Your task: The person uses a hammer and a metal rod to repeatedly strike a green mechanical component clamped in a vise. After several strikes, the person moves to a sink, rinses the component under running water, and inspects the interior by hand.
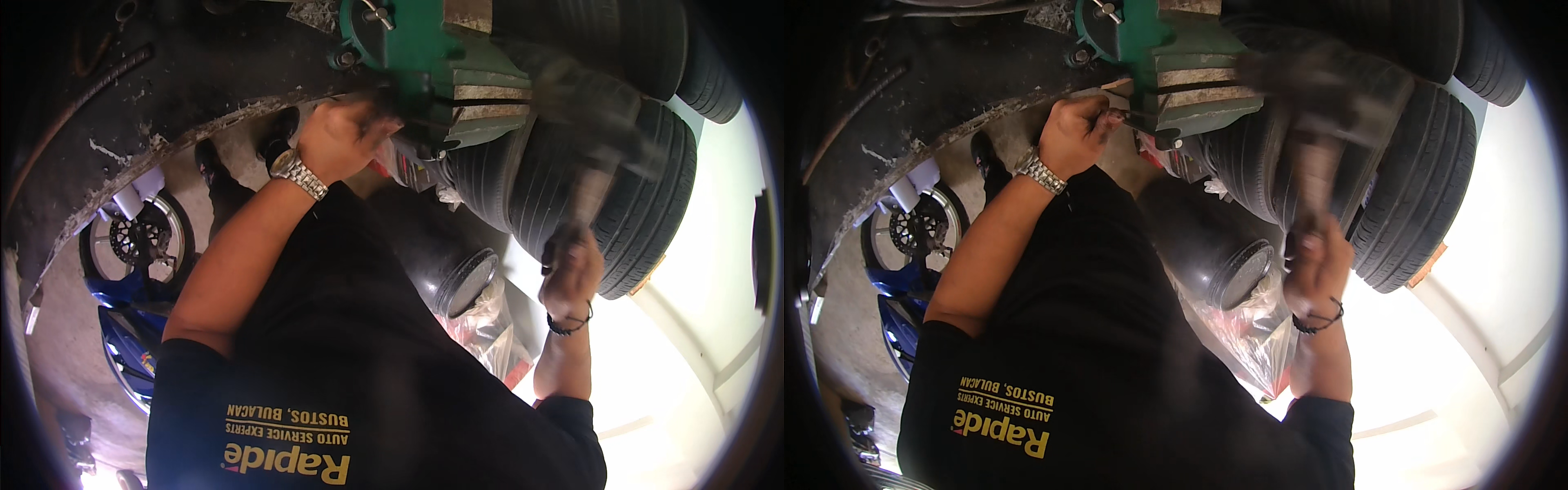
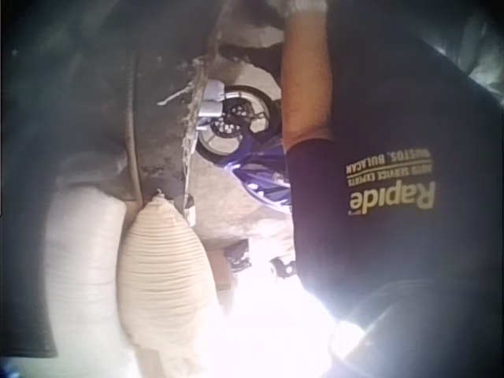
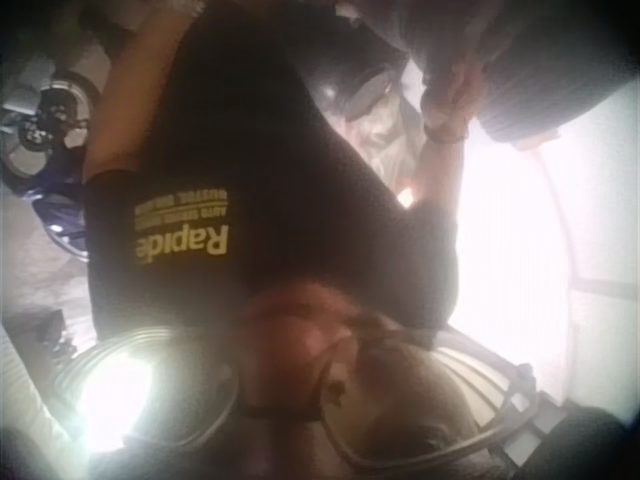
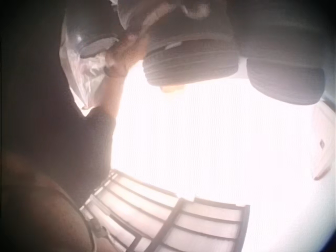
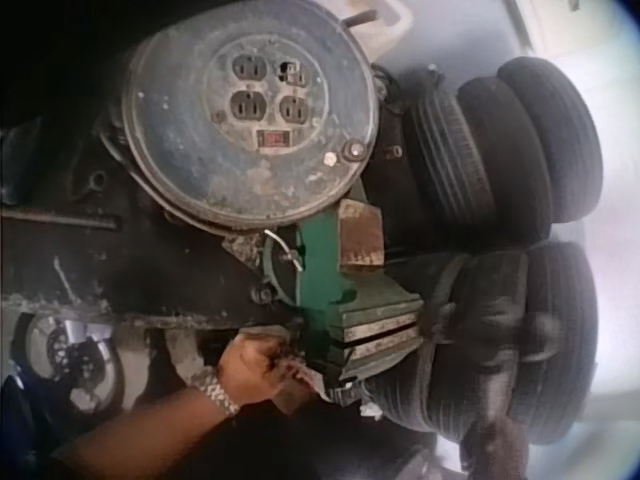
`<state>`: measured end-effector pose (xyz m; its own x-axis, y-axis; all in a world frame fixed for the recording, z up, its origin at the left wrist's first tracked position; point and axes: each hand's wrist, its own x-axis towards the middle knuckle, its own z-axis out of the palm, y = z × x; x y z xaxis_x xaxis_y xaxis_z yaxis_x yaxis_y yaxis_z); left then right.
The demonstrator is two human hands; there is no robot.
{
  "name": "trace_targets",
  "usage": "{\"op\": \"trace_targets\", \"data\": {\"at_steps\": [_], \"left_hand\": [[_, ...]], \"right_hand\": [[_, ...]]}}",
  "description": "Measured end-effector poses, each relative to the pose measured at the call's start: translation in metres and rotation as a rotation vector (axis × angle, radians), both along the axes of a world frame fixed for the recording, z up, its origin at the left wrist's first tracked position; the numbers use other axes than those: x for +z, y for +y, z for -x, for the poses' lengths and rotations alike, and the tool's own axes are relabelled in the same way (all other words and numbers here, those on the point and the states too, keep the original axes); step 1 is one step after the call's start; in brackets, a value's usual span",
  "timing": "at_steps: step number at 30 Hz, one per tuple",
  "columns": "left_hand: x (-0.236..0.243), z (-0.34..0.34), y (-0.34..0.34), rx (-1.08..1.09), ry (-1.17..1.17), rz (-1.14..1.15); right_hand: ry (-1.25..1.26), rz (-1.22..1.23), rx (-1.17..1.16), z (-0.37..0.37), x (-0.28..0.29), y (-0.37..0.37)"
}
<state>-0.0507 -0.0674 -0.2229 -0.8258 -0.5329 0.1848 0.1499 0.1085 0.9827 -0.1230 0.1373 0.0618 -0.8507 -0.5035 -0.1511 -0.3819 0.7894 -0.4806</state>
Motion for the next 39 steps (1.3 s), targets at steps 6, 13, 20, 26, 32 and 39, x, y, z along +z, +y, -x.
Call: {"op": "trace_targets", "data": {"at_steps": [6, 13, 20, 26, 32, 39], "left_hand": [[0.002, -0.002, -0.003, -0.05, -0.075, 0.004], [0.007, -0.005, -0.006, -0.075, -0.129, -0.048], [0.01, -0.005, -0.009, -0.053, -0.06, -0.016], [0.008, -0.006, -0.01, -0.105, -0.218, 0.036], [0.011, -0.006, -0.013, -0.139, -0.22, -0.062], [0.012, -0.009, -0.01, -0.067, -0.124, -0.015]], "right_hand": [[-0.152, -0.351, 0.061, -0.001, 0.004, -0.014], [-0.087, -0.44, 0.174, -0.002, 0.001, -0.012], [-0.02, 0.141, 0.081, -0.007, -0.004, -0.016], [0.252, -0.138, 0.179, -0.001, 0.003, -0.012], [0.093, -0.407, 0.208, -0.003, 0.005, -0.017], [0.083, -0.187, 0.219, -0.009, -0.004, -0.035]]}}
